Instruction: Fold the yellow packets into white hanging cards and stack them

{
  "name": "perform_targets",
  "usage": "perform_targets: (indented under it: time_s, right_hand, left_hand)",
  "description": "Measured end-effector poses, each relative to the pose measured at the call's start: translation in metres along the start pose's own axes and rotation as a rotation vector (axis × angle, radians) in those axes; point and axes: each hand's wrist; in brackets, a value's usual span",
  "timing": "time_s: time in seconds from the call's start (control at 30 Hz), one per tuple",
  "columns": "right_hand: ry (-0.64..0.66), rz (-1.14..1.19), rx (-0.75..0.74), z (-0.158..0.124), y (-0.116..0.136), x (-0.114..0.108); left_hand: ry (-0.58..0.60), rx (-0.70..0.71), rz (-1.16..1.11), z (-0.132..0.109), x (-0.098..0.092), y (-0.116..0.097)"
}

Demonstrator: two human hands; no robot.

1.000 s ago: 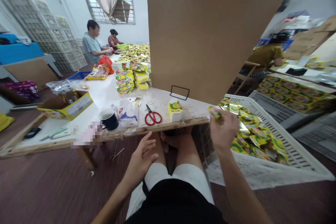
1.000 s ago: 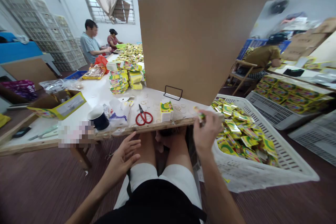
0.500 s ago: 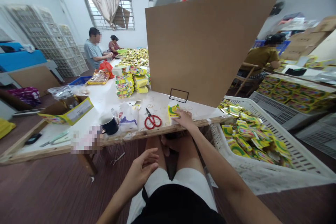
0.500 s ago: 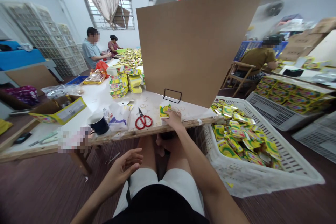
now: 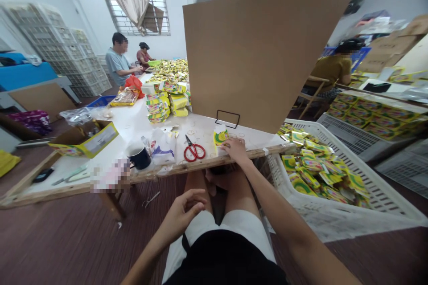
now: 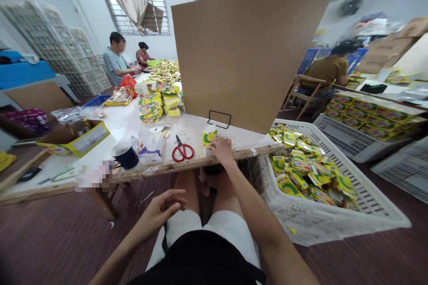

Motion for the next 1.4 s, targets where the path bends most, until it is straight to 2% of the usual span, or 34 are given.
perform_targets:
  time_s: [0.1, 0.17, 0.23, 0.3, 0.33, 0.4, 0.47, 0.53, 0.7, 0.87, 1.0, 1.13, 1.23, 1.33, 1.4]
  right_hand:
    - [-0.048, 0.027, -0.020, 0.001, 0.003, -0.009]
    - [-0.111, 0.045, -0.033, -0.007, 0.014, -0.021]
    - [-0.194, 0.061, -0.043, -0.026, 0.036, -0.033]
    - [-0.275, 0.107, -0.088, -0.057, 0.067, -0.042]
    - [-0.344, 0.190, -0.178, -0.075, 0.083, -0.045]
    - [-0.369, 0.345, -0.372, -0.108, 0.116, -0.048]
    - [-0.344, 0.460, -0.511, -0.133, 0.141, -0.045]
    - [-0.307, 0.538, -0.574, -0.145, 0.155, -0.040]
    - [-0.332, 0.657, -0.519, -0.147, 0.157, -0.036]
    - [-0.352, 0.695, -0.483, -0.152, 0.156, -0.041]
    - [-0.291, 0.682, -0.479, -0.147, 0.153, -0.043]
    - [-0.212, 0.626, -0.338, -0.126, 0.148, -0.048]
    - [-0.140, 0.630, -0.310, -0.112, 0.147, -0.051]
    - [-0.163, 0.716, -0.170, -0.111, 0.148, -0.047]
    - [-0.132, 0.809, -0.054, -0.116, 0.149, -0.040]
  left_hand:
    - [-0.004, 0.002, -0.020, 0.000, -0.001, 0.002]
    - [-0.011, 0.001, -0.053, 0.001, -0.001, 0.003]
    - [-0.030, -0.029, -0.155, 0.002, -0.002, 0.005]
    - [-0.046, -0.076, -0.356, 0.005, -0.002, 0.005]
    - [-0.045, -0.085, -0.480, 0.006, -0.003, 0.004]
    - [-0.004, -0.076, -0.712, 0.008, -0.003, 0.001]
    - [0.063, -0.089, -0.844, 0.009, -0.002, -0.003]
    - [0.119, -0.115, -0.885, 0.008, -0.002, -0.008]
    - [0.128, -0.061, -0.961, 0.003, -0.003, -0.013]
    - [0.140, -0.065, -0.961, 0.002, -0.006, -0.010]
    - [0.073, -0.048, -0.882, 0.001, -0.006, -0.005]
    - [0.019, -0.022, -0.810, 0.000, -0.003, -0.002]
    - [-0.029, -0.022, -0.718, 0.001, -0.002, -0.001]
    - [-0.074, -0.020, -0.653, 0.003, -0.002, 0.002]
    - [-0.101, -0.014, -0.619, 0.005, -0.001, 0.004]
Point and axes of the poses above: each hand's wrist, its own z-axis towards the middle knuckle, its own x-axis out of the palm, y = z × x, and after that the axes turned 8 degrees about -x, right-handed
